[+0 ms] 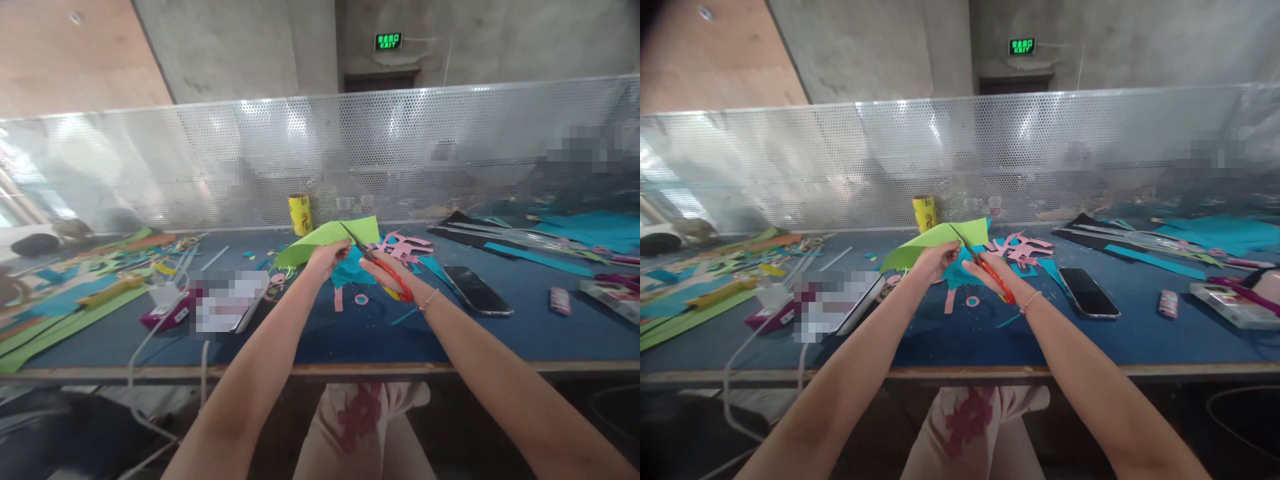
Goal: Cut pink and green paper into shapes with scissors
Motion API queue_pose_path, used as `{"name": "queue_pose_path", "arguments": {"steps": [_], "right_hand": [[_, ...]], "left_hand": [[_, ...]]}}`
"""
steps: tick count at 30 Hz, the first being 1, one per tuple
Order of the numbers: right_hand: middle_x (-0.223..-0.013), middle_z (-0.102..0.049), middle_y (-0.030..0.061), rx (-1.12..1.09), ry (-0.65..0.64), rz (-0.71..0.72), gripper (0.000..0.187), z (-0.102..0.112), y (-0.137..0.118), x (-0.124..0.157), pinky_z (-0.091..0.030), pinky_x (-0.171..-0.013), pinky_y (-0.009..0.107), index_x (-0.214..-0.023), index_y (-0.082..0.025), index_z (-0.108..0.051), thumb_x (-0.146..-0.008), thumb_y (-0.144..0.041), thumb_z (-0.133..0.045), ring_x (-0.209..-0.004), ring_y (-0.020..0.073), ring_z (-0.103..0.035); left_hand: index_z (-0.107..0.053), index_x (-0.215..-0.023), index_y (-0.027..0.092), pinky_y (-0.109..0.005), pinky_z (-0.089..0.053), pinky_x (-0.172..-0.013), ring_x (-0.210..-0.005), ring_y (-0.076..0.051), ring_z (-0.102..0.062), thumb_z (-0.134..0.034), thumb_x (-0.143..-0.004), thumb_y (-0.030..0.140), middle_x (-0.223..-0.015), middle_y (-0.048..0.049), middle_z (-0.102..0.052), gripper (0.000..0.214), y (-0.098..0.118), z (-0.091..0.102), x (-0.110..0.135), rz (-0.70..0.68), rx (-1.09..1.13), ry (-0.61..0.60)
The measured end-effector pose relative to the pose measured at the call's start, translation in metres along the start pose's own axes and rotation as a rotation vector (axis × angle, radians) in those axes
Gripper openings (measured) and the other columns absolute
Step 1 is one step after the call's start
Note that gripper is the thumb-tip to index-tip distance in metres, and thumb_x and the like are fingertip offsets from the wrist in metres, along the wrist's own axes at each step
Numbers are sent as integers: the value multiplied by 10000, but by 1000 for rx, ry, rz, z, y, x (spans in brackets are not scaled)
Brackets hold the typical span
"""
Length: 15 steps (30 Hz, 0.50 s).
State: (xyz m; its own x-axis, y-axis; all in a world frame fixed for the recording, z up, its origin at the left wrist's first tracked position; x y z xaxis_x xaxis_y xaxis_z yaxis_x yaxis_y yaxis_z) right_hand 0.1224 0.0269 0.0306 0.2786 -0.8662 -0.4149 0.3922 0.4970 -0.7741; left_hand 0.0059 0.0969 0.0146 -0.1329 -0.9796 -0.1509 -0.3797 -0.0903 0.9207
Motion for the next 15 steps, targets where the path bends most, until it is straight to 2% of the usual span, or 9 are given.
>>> {"name": "queue_pose_path", "arguments": {"steps": [4, 8, 15], "right_hand": [[-520, -364, -48, -57, -27, 6, 293, -2, 1, 2, -284, -458, 237, -648, -195, -431, -732, -462, -517, -486, 81, -339], [-501, -336, -49, -64, 3, 5, 302, -1, 5, 1, -288, -453, 246, -643, -206, -421, -741, -482, -497, -479, 92, -331], [-498, -358, -37, -16, 15, 24, 331, -1, 8, -3, -296, -451, 252, -606, -202, -431, -739, -501, -486, -482, 96, -335]], "left_hand": [[-570, -533, 126, -225, -369, -474, -455, -77, -468, -723, -464, 213, -465, 1, -543, 189, -3, 0, 2, 7, -6, 18], [-587, -545, 125, -241, -387, -496, -471, -87, -483, -724, -467, 209, -479, -4, -553, 179, -6, 0, 1, 3, -27, 19], [-603, -588, 132, -268, -388, -572, -501, -88, -475, -675, -584, 145, -503, -3, -555, 73, -4, -3, 2, 3, -30, -28]]}}
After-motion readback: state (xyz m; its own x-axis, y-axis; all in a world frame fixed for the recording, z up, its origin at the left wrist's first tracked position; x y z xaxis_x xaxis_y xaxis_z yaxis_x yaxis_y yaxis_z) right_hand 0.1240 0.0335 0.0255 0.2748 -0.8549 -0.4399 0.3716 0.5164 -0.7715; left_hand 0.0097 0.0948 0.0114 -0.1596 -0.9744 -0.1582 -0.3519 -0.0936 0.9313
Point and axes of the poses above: each hand's wrist, its own x-axis away from the middle knuckle, its own z-axis out of the back of the hand, y = z × x, the point moved 7 cm from there along -x, towards the middle knuckle
